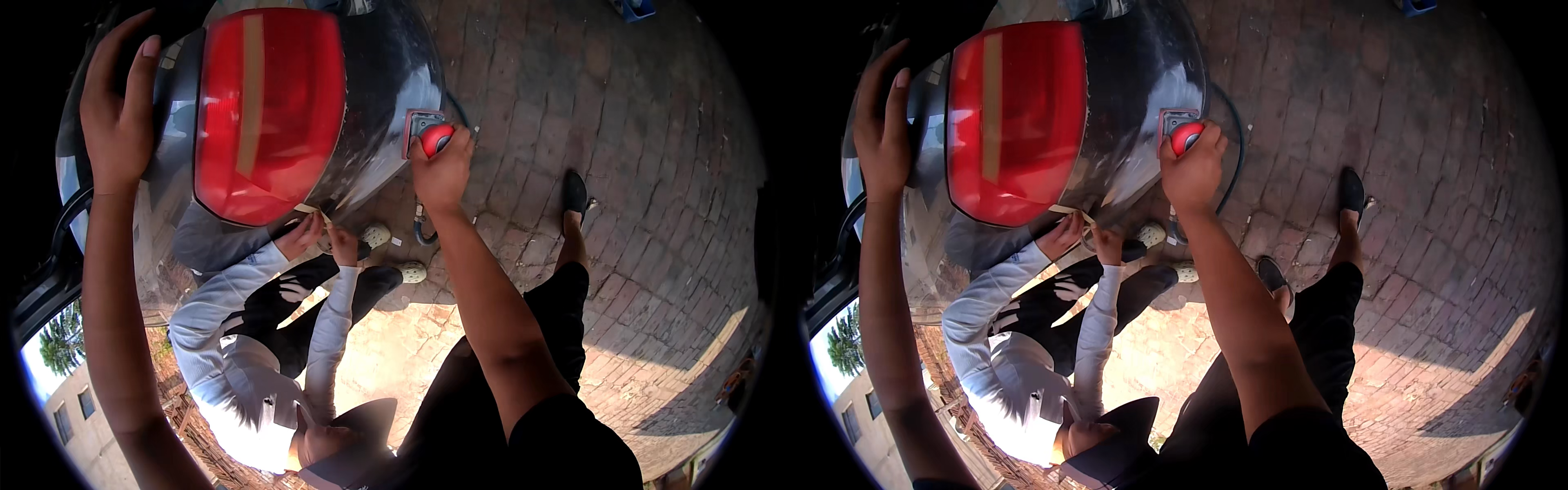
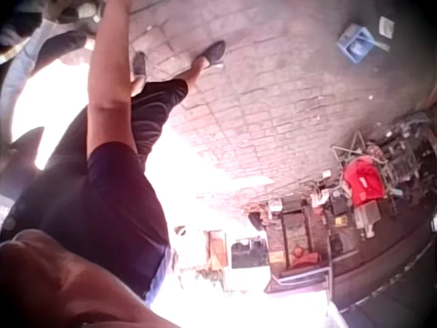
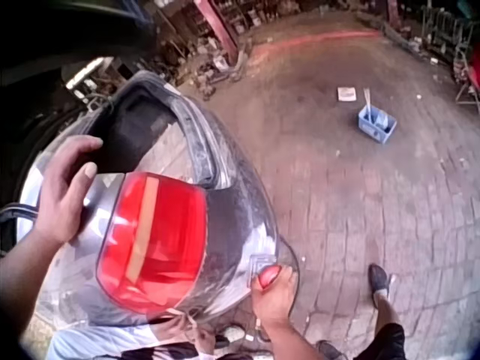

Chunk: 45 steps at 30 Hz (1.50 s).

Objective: The person sands the rear quarter panel of a car using a power sander and applies masking tape to the tail light with assistance from another person.

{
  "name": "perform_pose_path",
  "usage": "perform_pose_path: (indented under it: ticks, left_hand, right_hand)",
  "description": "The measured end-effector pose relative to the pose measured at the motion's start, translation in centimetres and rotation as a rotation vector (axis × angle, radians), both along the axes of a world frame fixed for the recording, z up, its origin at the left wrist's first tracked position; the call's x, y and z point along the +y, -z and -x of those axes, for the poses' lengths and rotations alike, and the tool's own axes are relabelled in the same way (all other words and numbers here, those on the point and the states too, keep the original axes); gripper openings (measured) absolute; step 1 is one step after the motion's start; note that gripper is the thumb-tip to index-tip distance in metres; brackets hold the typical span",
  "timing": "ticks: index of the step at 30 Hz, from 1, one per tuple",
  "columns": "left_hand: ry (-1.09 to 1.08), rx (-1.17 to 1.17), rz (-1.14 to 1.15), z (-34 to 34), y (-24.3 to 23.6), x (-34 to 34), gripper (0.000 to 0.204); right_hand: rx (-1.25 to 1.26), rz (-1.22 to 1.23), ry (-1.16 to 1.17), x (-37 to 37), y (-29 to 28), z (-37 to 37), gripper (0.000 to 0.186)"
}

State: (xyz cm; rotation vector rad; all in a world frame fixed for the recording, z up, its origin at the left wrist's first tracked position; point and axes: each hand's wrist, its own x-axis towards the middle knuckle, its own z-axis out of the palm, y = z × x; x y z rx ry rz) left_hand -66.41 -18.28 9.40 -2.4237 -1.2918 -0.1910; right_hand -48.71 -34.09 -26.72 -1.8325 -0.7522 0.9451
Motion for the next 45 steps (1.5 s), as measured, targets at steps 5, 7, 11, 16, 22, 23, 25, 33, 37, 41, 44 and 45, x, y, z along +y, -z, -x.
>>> perform_pose_path:
  ticks: [5, 7, 11, 16, 22, 23, 25, 33, 37, 41, 44, 45]
  left_hand:
    - [-0.066, 0.008, 0.026, 0.4, 0.3, -0.4, 0.052]
    - [-0.031, 0.027, -0.012, 0.4, 0.3, 0.0, 0.053]
    - [-0.017, 0.03, -0.011, 0.3, -0.3, 0.1, 0.053]
    - [0.027, 0.044, -0.023, 1.1, -0.3, 0.2, 0.052]
    - [-0.021, 0.016, -0.015, 1.4, 0.1, 0.4, 0.052]
    - [-0.022, 0.018, -0.015, 1.5, 0.2, 0.4, 0.052]
    - [-0.007, 0.043, -0.038, 1.9, 0.1, 0.7, 0.053]
    - [-0.052, 0.039, -0.023, 2.9, 0.5, 1.0, 0.054]
    - [-0.055, 0.049, -0.037, 3.7, 0.5, 1.3, 0.054]
    - [-0.018, 0.034, -0.013, 4.6, 0.1, 1.6, 0.053]
    - [0.006, 0.036, -0.032, 4.3, 0.2, 1.5, 0.052]
    - [0.002, 0.004, -0.013, 4.1, 0.4, 1.5, 0.051]
  right_hand:
    - [-0.078, -0.157, -0.073, -2.3, -0.7, 0.9, 0.061]
    - [-0.097, -0.119, -0.028, -2.0, 0.5, 1.0, 0.063]
    - [-0.136, -0.051, -0.056, -1.6, 1.8, -0.3, 0.062]
    - [-0.045, -0.045, -0.159, -3.0, 1.0, 0.6, 0.061]
    - [-0.128, -0.158, -0.107, -0.1, 2.0, 0.1, 0.06]
    - [-0.126, -0.157, -0.108, 0.0, 1.8, 0.2, 0.06]
    - [-0.117, -0.124, -0.119, 0.2, 1.4, 0.4, 0.06]
    - [-0.098, -0.117, -0.109, 1.2, 1.3, 1.4, 0.061]
    - [-0.128, -0.057, -0.112, 2.9, 0.9, 0.9, 0.061]
    - [-0.106, -0.095, -0.158, 0.7, 1.1, 2.7, 0.062]
    - [-0.14, -0.144, -0.09, 1.8, 1.6, 2.4, 0.062]
    - [-0.14, -0.138, -0.091, 2.9, 1.9, 2.0, 0.062]
